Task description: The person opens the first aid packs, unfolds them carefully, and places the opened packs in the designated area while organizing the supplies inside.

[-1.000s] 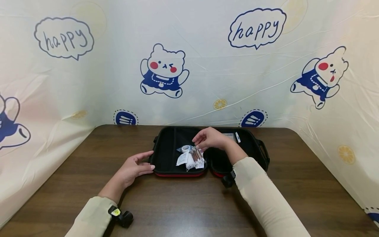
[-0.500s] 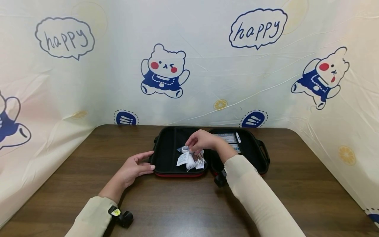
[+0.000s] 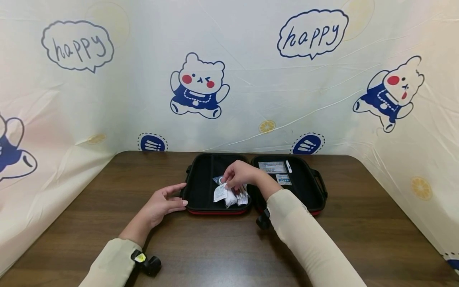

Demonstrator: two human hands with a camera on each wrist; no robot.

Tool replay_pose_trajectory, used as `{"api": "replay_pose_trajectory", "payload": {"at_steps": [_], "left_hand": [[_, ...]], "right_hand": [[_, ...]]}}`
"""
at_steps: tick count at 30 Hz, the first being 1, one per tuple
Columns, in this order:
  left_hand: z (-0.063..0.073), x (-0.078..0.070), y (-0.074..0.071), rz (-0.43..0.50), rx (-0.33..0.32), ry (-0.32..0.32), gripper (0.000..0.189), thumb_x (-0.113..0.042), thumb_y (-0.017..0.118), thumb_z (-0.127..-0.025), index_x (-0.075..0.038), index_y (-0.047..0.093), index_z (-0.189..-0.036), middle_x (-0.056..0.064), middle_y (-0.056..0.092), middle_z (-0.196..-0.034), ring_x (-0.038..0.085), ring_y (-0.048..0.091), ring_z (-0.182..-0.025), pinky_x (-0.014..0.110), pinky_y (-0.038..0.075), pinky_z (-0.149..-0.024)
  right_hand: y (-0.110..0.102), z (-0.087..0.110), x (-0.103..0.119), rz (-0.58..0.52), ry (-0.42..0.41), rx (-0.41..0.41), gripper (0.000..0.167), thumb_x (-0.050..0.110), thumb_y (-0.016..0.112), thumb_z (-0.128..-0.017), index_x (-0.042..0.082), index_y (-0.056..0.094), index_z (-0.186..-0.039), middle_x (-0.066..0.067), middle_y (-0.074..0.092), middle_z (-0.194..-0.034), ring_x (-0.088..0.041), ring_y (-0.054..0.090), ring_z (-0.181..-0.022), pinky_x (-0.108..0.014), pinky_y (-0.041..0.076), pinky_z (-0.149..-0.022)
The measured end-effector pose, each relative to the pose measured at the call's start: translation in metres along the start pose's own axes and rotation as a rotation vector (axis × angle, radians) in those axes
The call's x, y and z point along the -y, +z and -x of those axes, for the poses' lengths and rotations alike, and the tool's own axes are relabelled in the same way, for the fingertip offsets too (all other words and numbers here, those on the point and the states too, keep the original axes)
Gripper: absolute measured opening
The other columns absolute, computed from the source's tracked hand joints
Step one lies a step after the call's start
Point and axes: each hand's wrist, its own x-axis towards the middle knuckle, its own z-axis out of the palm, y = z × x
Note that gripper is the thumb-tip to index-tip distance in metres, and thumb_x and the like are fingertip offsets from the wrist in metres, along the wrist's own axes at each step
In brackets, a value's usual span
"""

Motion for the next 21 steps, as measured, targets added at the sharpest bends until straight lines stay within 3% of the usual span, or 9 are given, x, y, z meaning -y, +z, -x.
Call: {"api": "replay_pose_trajectory", "payload": {"at_steps": [4,11,17,21], "left_hand": [[0.0,0.0,0.0,0.002,0.002,0.0,0.075,-0.007,0.075,-0.085,-0.003,0.037,-0.149,0.021,0.025,-0.155,0.024,0.061,-0.106,0.036,0.054,-0.088],[-0.001,0.0,0.0,0.0,0.005,0.005,0.074,-0.007,0.075,-0.085,-0.003,0.037,-0.149,0.021,0.024,-0.155,0.023,0.061,-0.106,0.036,0.054,-0.088],[-0.001,0.0,0.001,-0.002,0.002,0.002,0.074,-0.007,0.075,-0.085,-0.002,0.037,-0.149,0.021,0.024,-0.155,0.024,0.06,-0.108,0.036,0.054,-0.088],[0.0,-0.001,0.001,-0.006,-0.002,0.0,0.075,-0.007,0.075,-0.085,-0.002,0.037,-0.148,0.021,0.025,-0.155,0.024,0.06,-0.108,0.036,0.055,-0.088]], "right_hand": [[0.0,0.001,0.0,-0.038,-0.011,-0.023,0.011,-0.002,0.07,-0.086,0.003,0.073,-0.094,-0.004,0.071,-0.082,-0.022,0.066,-0.068,-0.033,0.058,-0.064],[-0.001,0.006,-0.007,-0.286,0.004,-0.047,0.014,-0.006,0.069,-0.086,-0.003,0.071,-0.1,-0.013,0.071,-0.088,-0.023,0.07,-0.074,-0.039,0.059,-0.072],[-0.004,0.015,-0.01,-0.394,0.001,-0.091,0.015,-0.008,0.066,-0.087,-0.007,0.068,-0.102,-0.015,0.07,-0.088,-0.023,0.069,-0.072,-0.041,0.059,-0.073],[-0.005,0.021,-0.011,-0.453,-0.025,-0.126,0.026,-0.009,0.063,-0.088,-0.012,0.063,-0.114,-0.012,0.068,-0.086,-0.022,0.069,-0.07,-0.043,0.059,-0.075]]}}
